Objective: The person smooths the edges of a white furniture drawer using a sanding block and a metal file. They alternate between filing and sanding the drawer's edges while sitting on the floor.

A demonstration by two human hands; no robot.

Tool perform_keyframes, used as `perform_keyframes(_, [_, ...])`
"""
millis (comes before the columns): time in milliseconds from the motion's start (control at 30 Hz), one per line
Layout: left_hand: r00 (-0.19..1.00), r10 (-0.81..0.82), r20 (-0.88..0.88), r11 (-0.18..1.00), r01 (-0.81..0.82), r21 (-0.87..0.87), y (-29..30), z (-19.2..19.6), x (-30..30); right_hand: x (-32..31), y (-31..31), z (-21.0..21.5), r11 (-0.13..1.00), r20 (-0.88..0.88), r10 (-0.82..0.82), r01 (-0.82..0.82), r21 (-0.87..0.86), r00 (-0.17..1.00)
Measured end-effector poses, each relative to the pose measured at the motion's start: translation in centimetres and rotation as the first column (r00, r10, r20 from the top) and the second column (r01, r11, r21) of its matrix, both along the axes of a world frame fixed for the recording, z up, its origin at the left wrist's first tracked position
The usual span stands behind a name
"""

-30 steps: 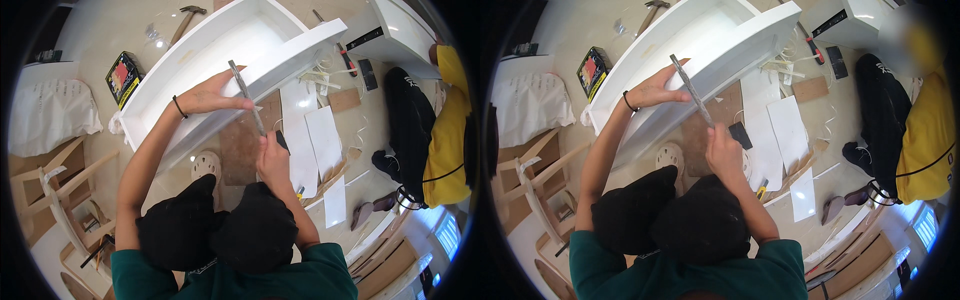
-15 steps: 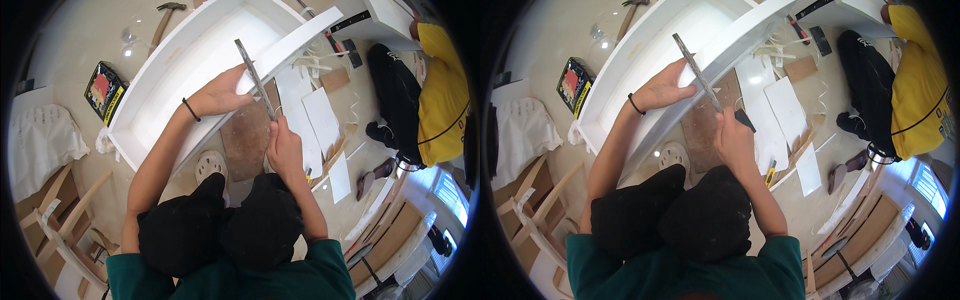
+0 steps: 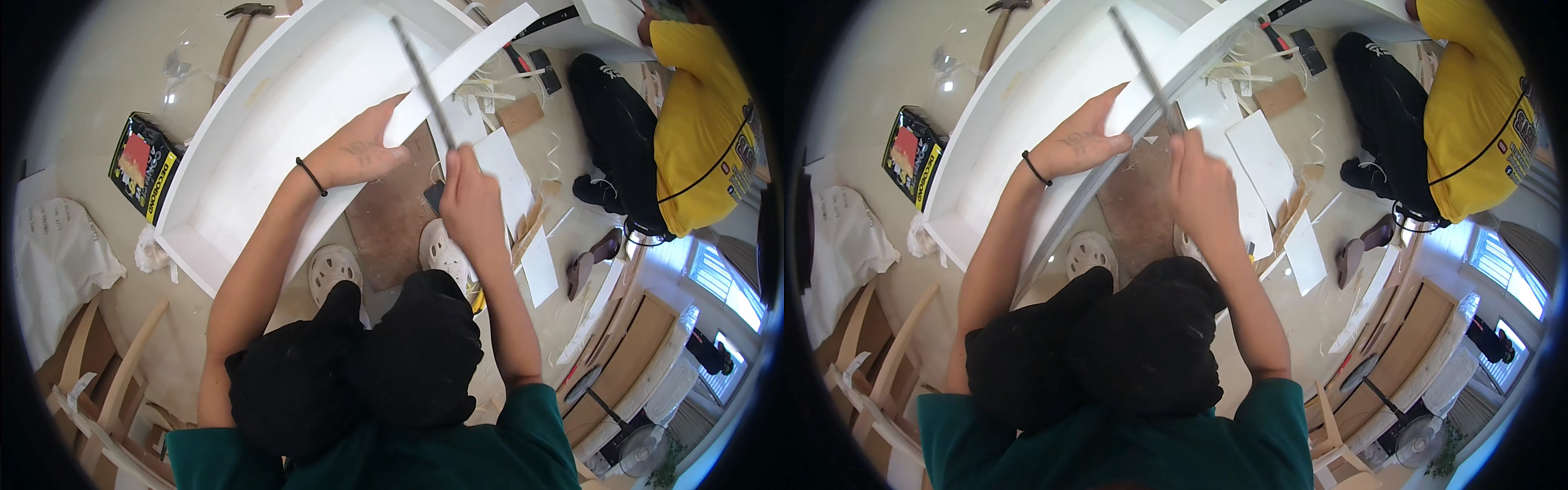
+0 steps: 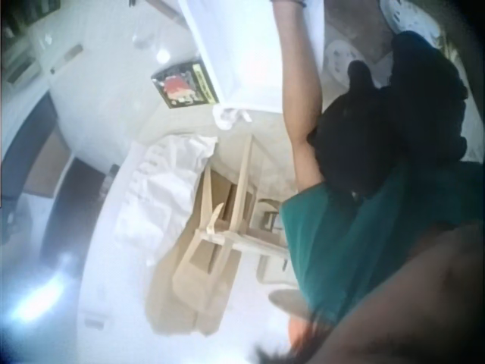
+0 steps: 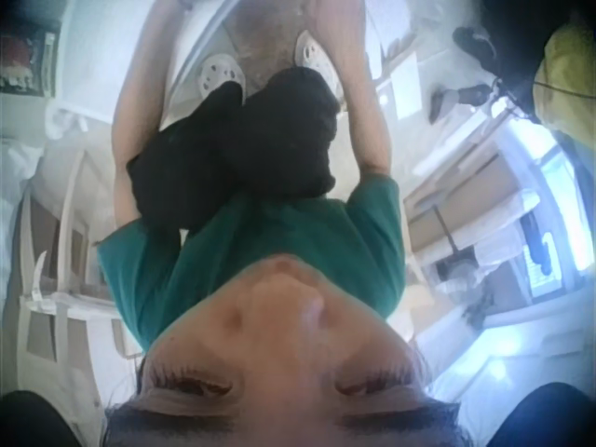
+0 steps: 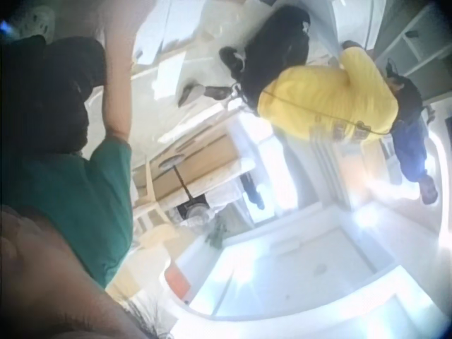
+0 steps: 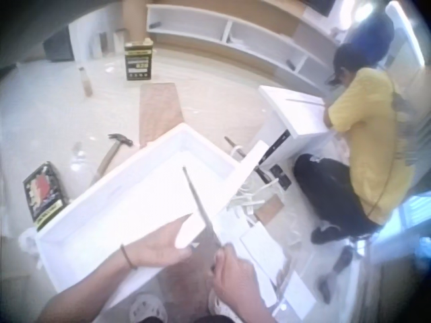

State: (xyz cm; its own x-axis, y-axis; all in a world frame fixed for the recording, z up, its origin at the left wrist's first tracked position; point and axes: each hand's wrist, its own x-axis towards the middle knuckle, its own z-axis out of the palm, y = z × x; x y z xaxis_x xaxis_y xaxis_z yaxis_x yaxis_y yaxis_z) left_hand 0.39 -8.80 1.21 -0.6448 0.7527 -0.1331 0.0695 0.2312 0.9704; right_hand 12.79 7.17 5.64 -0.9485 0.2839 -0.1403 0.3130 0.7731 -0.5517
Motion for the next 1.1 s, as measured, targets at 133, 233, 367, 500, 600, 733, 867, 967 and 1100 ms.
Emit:
perform_keyframes(133, [0.983, -0.041, 0.181, 0.997, 0.051, -0.056, 0.3, 3.0, -0.2, 1.0, 0.4, -0.2, 1.0, 0.031, -0.019, 0.019, 0.007, 0.999])
perform_keyframes(233, [0.996, -0.04, 0.076, 0.99, 0.05, -0.129, 0.0, 2.2, -0.4, 4.6, -0.7, -0.2, 1.0, 0.029, 0.013, -0.012, -0.013, 1.0])
perform_keyframes(367, [0.994, -0.025, 0.102, 0.985, 0.042, -0.169, 0.2, 2.4, -0.4, -0.1, 0.1, -0.1, 0.998, 0.04, -0.053, 0.053, -0.018, 0.998])
perform_keyframes(500, [0.994, -0.063, 0.088, 0.987, 0.075, -0.14, 0.0, 2.5, -0.4, 4.7, -1.2, -1.0, 0.999, 0.037, -0.022, 0.023, -0.028, 0.999])
perform_keyframes(600, [0.999, 0.015, -0.036, 0.999, -0.017, -0.04, 0.3, 0.7, -0.2, 2.8, -0.7, -1.7, 0.999, -0.012, -0.051, 0.051, -0.006, 0.999])
perform_keyframes(733, [0.998, 0.009, -0.068, 0.973, -0.025, -0.231, 0.7, 3.0, 0.1, -2.3, 1.6, 0.0, 0.994, -0.087, -0.1, 0.103, 0.03, 0.991])
perform_keyframes(867, [0.993, -0.007, -0.122, 0.978, -0.019, -0.21, 0.5, 1.4, -0.7, 2.5, 0.1, 0.1, 0.999, 0.008, -0.05, 0.05, 0.01, 0.999])
perform_keyframes(967, [0.997, -0.02, -0.074, 0.979, 0.004, -0.203, 0.4, 1.5, -0.6, 4.2, -0.9, -0.2, 0.999, 0.064, -0.03, 0.031, -0.018, 0.998])
perform_keyframes(1100, [0.989, 0.024, -0.144, 0.975, -0.055, -0.217, 0.8, 2.1, -0.2, -2.3, 1.0, -0.6, 0.991, -0.086, -0.095, 0.103, 0.091, 0.992])
